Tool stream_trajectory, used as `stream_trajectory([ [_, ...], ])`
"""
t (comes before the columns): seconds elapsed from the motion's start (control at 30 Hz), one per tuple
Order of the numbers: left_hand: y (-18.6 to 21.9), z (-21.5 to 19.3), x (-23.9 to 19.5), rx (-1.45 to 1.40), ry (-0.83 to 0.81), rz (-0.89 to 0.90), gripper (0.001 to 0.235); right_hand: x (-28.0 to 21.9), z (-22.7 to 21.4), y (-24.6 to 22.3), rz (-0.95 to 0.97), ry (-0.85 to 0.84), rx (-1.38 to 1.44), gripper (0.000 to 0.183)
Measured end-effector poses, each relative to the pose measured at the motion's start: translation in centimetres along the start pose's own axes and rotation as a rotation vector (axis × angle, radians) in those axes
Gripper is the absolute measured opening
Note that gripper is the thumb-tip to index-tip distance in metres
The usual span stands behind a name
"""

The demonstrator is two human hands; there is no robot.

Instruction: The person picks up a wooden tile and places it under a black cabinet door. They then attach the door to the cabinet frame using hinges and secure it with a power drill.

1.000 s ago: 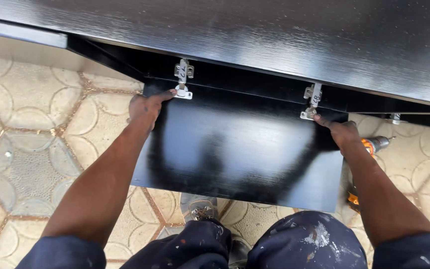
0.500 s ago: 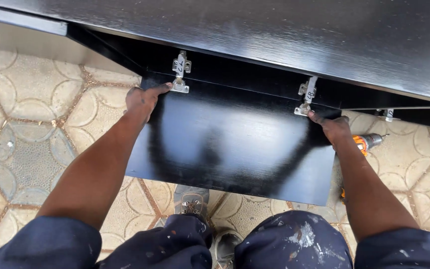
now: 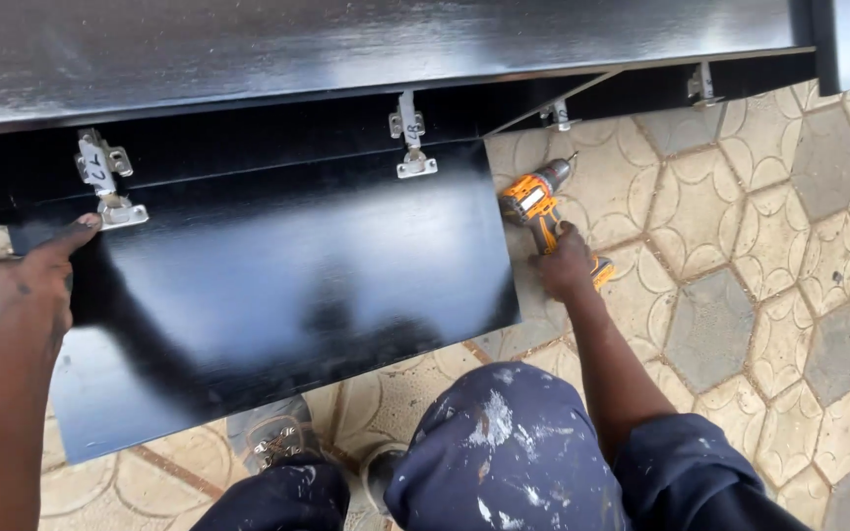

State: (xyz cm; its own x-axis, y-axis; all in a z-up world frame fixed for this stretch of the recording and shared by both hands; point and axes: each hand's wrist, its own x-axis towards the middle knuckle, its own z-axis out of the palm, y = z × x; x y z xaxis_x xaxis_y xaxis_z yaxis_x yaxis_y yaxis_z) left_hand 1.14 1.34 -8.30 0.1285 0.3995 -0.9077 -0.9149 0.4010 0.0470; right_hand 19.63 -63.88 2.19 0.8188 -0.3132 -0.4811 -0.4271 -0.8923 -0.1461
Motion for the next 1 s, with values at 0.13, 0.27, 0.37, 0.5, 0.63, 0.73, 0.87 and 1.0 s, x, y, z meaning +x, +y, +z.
stream_trajectory([
  [0.13, 0.3, -1.2, -0.8, 1.303, 0.053, 0.34, 0.107, 1.8, 2.1, -0.1, -0.062, 0.069, -0.003, 0.08],
  [0.27, 0.6, -2.4, -2.7, 2.441, -0.007, 0.992, 0.112, 2.1, 3.3, -1.3, -0.3, 0.452, -0.091, 0.072],
  [0.37, -1.6, -2.2, -6.8, 2.634, 0.066, 0.897, 0.124, -0.8, 0.5, -4.6, -0.734, 0.634, 0.0, 0.042],
  [0.5, -4.5, -1.8, -9.7, 2.73, 0.086, 0.931, 0.126, -7.3, -6.3, -12.5, -1.135, 0.779, 0.338, 0.005],
  [0.63, -9.1, -1.6, -16.6, 3.145, -0.334, 0.704, 0.103, -9.2, -9.5, -17.0, -1.326, 0.816, 0.511, 0.012],
  [0.73, -12.6, -0.1, -25.8, 3.056, -1.119, 0.284, 0.06, -10.2, -10.4, -20.9, -1.377, 0.716, 0.568, 0.025],
  [0.87, -13.8, 4.2, -38.0, 2.723, -1.463, 0.286, 0.024, -16.7, -11.5, -28.9, -1.531, 0.448, 0.544, 0.018],
  [1.0, -11.2, 10.7, -33.8, 2.586, -1.239, 0.984, 0.022, -21.6, -9.9, -35.8, -1.614, 0.241, 0.483, 0.013],
])
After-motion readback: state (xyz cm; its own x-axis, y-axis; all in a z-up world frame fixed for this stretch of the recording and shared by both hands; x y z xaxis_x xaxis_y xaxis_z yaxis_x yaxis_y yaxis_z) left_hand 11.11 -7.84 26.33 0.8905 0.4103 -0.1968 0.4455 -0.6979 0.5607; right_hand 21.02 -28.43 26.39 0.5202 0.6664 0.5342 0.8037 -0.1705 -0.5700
